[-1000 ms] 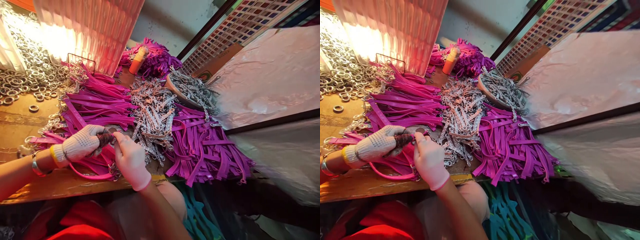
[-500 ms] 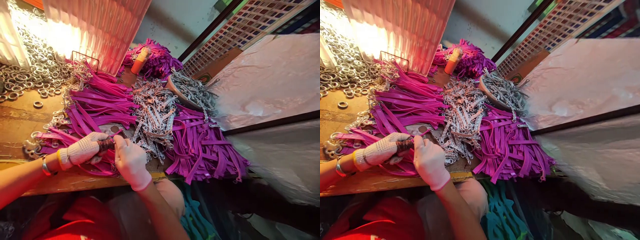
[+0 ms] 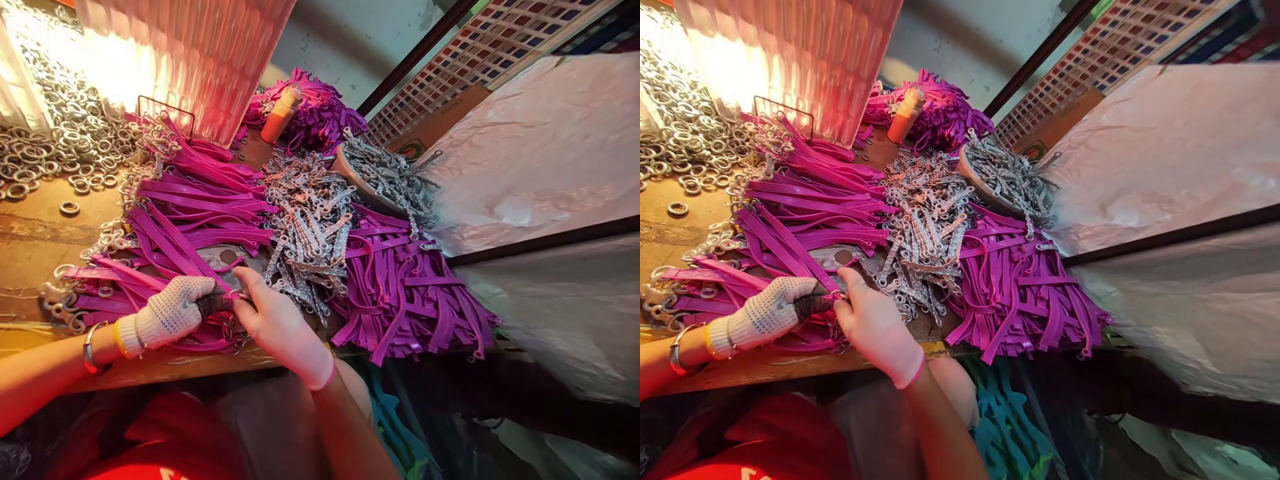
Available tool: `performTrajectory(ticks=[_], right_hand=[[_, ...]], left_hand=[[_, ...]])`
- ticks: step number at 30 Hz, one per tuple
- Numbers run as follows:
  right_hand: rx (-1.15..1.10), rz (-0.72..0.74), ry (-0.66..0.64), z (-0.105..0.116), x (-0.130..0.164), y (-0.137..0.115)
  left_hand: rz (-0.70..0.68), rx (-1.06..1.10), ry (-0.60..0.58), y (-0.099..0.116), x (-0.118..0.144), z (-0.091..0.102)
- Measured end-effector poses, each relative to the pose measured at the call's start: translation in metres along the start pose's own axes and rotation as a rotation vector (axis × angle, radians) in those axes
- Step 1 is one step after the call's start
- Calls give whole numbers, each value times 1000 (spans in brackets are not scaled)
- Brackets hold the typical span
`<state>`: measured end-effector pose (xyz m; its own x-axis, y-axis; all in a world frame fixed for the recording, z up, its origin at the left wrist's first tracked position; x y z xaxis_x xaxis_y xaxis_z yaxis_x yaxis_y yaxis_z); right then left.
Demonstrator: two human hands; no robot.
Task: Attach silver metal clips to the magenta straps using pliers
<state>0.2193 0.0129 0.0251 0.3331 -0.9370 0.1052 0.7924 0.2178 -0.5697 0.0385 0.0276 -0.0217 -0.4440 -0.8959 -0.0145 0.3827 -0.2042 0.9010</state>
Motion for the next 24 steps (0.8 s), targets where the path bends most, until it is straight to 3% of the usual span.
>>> performTrajectory(ticks=[2, 4, 7, 10, 13, 17, 21, 23, 24], right_hand=[[-47, -46, -141, 7, 0, -2], [-87, -47, -200, 8, -1, -6], [7, -80, -129, 0, -5, -8], [275, -54, -56, -15, -6, -7], [482, 37, -71, -26, -3, -6], [541, 49, -125, -22, 4, -7], [316, 41, -237, 8, 2, -6], [236, 79, -161, 29, -9, 4], [254, 66, -54, 39, -19, 12]], left_hand=[[-2, 11, 37, 5, 1, -3], [36, 21, 54, 7, 3, -4], [80, -33, 90, 6, 6, -6], [61, -88, 85, 3, 7, -7], [14, -117, 40, 2, 3, -8], [27, -136, -62, 2, -1, -8], [36, 118, -10, 12, 0, 3], [139, 391, 62, 20, -2, 17], [231, 562, 83, 23, -4, 25]])
Point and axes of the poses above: each hand's wrist, its own x-axis away from the middle knuckle, its own z-axis out of the back of the hand, y = z × x, the point moved 2 cm from there along -x, towards the middle knuckle, and after that the axes turned 7 degrees about -x, right-handed, at the moved point
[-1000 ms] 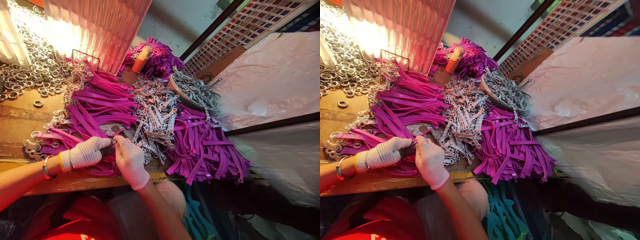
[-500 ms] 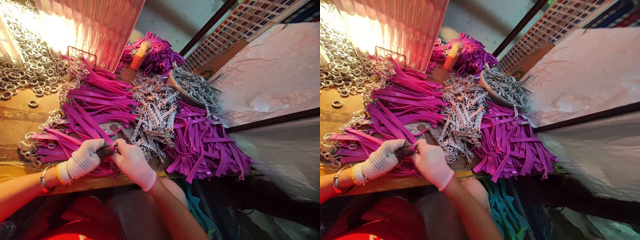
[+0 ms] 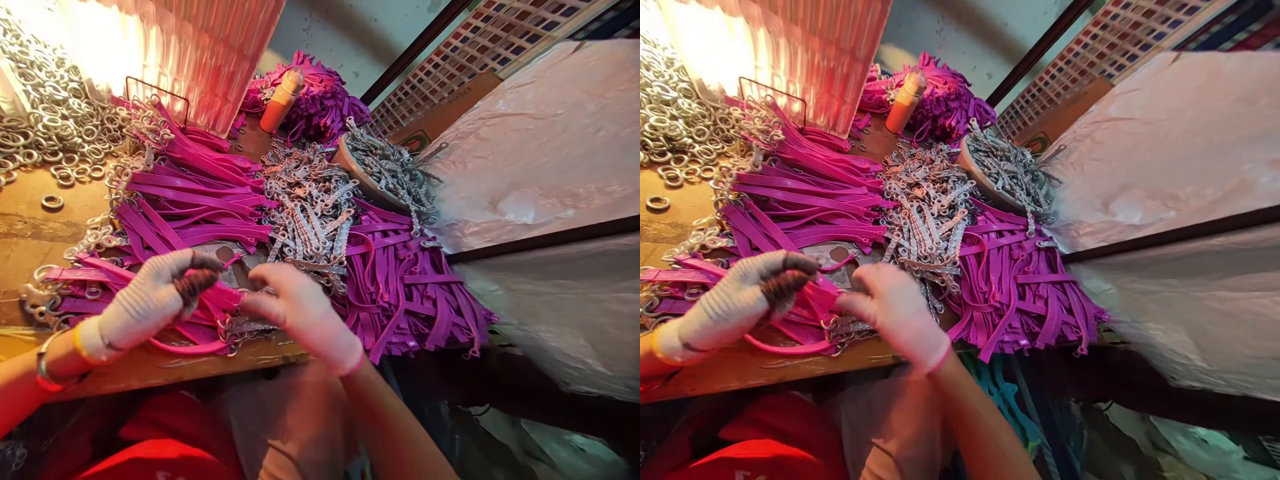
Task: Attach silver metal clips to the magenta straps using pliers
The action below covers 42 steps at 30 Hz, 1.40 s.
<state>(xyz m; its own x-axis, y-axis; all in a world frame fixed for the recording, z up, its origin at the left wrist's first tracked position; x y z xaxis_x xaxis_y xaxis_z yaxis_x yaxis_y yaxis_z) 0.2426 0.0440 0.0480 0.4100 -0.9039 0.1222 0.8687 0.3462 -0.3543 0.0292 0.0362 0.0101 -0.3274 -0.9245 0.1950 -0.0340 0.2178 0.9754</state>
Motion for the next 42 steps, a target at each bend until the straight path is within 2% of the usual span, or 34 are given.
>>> performTrajectory(ticks=[2, 3, 5, 7, 8, 11, 15, 17, 20, 22, 24, 28, 30, 37, 42], right_hand=[[149, -164, 218, 8, -21, 26], [243, -270, 261, 7, -33, 39], [384, -385, 229, -3, -56, 58], [449, -398, 203, -17, -73, 68], [453, -386, 210, -24, -77, 72], [332, -337, 286, -33, -78, 82], [-142, -218, 463, -23, -63, 88], [-409, -157, 522, -15, -52, 78], [-655, -54, 424, -8, -37, 43], [-626, 47, 350, -8, -28, 16], [-463, 170, 321, -10, -22, -6], [-94, 308, 178, -16, -19, -28], [-26, 294, 138, -17, -19, -31], [-210, 21, 151, -27, -16, -35], [-248, -25, 167, -34, -19, -28]], left_hand=[[184, 377, 66, 15, -6, 8], [233, 567, 113, 22, -11, 11], [241, 870, 267, 32, -20, 15], [236, 1011, 426, 32, -26, 14], [258, 1036, 461, 30, -28, 10], [348, 1058, 446, 22, -27, -4], [403, 1038, 459, 13, -21, -15], [413, 993, 411, 7, -20, -16], [349, 919, 279, -3, -22, -16], [307, 881, 245, -10, -22, -17], [283, 852, 231, -14, -21, -18], [171, 781, 70, -12, -19, -21], [138, 740, 47, -11, -18, -20], [111, 691, 232, -15, -16, -26], [70, 640, 311, -17, -18, -35]])
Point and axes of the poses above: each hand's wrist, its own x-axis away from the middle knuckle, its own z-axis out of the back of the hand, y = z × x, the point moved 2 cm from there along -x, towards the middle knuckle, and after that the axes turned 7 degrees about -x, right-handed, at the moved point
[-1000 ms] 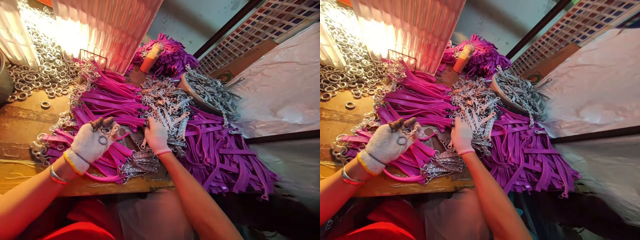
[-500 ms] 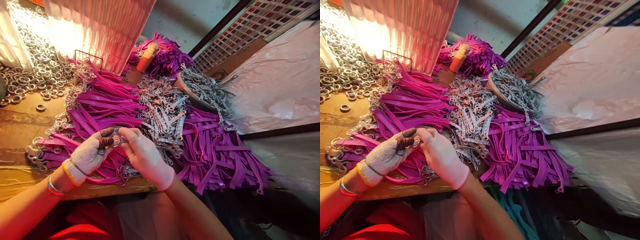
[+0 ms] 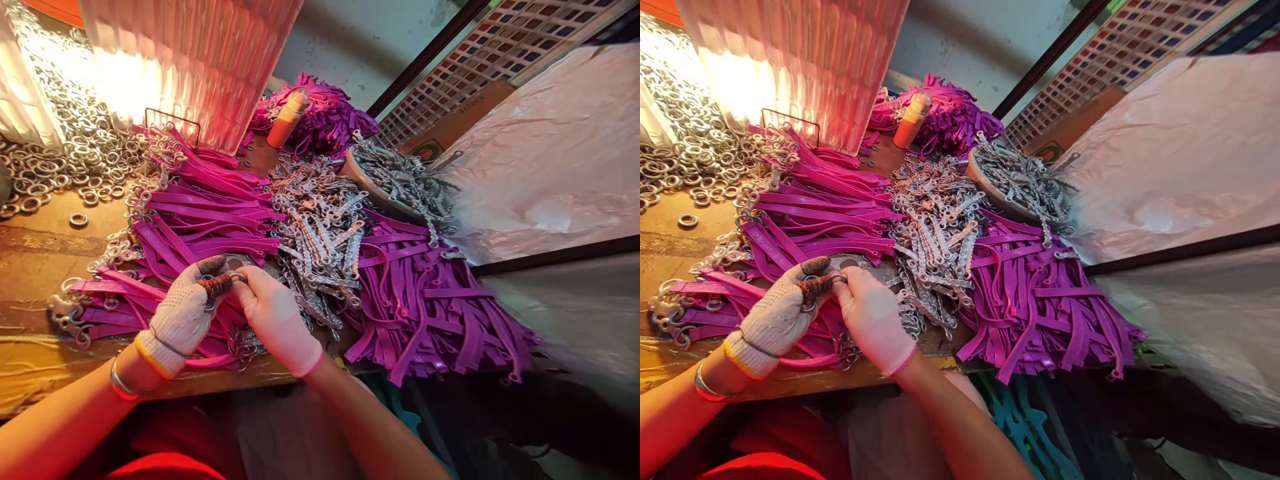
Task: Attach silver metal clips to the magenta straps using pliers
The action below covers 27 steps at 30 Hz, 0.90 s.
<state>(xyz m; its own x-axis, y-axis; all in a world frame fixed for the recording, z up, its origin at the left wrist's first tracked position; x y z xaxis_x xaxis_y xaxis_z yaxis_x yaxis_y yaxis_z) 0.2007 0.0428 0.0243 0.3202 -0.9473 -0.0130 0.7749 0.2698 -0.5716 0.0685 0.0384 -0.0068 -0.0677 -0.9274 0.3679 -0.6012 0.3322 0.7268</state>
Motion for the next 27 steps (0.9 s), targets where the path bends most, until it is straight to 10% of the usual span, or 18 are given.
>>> performTrajectory(ticks=[14, 23, 27], right_hand=[[474, 69, -325, 23, 7, 1], [63, 59, -36, 15, 13, 6], [-162, -37, 115, 8, 13, 12]], left_hand=[[-189, -855, -353, 5, -2, 8], [98, -612, -238, 11, -3, -10], [8, -564, -257, 16, -18, -21]])
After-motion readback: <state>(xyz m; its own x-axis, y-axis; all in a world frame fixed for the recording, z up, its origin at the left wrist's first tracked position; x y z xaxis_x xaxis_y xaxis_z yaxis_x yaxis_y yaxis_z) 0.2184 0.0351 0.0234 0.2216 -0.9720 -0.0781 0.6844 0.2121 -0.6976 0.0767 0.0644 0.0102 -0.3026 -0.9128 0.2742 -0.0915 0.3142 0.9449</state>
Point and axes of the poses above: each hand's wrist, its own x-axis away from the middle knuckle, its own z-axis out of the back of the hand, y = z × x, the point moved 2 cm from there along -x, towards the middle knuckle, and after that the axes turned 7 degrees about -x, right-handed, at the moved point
